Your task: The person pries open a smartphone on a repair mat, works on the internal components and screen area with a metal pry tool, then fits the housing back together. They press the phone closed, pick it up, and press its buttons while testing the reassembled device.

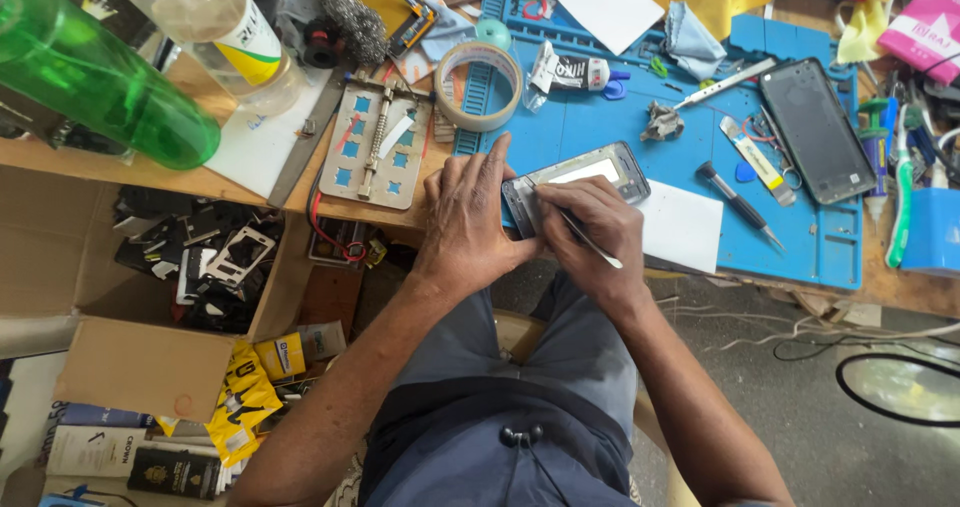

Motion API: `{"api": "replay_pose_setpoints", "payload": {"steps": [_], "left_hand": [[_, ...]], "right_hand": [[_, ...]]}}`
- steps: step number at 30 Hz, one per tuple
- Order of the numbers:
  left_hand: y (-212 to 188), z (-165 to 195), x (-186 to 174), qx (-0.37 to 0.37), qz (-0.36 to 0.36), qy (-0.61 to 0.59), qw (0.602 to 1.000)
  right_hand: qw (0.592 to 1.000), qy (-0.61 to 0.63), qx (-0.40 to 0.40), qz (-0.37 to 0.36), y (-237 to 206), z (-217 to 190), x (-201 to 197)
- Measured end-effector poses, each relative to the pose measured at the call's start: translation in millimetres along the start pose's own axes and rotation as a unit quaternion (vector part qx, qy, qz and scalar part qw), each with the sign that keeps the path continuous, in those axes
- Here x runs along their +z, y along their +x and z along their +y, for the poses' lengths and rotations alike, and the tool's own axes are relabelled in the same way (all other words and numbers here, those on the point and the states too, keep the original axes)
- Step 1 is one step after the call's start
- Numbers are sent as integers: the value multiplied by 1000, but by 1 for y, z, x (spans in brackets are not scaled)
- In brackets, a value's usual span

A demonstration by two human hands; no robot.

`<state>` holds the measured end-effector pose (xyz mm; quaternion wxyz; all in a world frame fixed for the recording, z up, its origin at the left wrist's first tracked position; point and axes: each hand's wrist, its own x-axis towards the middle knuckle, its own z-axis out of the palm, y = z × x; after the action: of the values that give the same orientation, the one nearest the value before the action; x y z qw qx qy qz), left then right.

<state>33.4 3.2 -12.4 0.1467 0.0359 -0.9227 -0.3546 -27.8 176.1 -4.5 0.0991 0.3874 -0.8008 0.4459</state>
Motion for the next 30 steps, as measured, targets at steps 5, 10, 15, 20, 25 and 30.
{"api": "replay_pose_setpoints", "payload": {"steps": [5, 10, 15, 20, 25, 30], "left_hand": [[-3, -1, 2, 22, 24, 3, 999], [-4, -1, 3, 34, 38, 11, 999], [-3, 0, 4, 37, 41, 9, 998], [-4, 1, 2, 28, 37, -7, 999], [-6, 4, 0, 39, 53, 1, 998], [-8, 8, 2, 35, 47, 23, 998]], "right_hand": [[997, -40, -65, -33, -2, -2, 2], [997, -43, -62, -29, -3, -5, 3], [995, -57, -73, -25, -1, -5, 2], [997, -66, -39, -15, -1, -3, -1], [998, -34, -26, -52, -5, 1, -16], [994, 37, 102, -2, -9, 3, -29]]}}
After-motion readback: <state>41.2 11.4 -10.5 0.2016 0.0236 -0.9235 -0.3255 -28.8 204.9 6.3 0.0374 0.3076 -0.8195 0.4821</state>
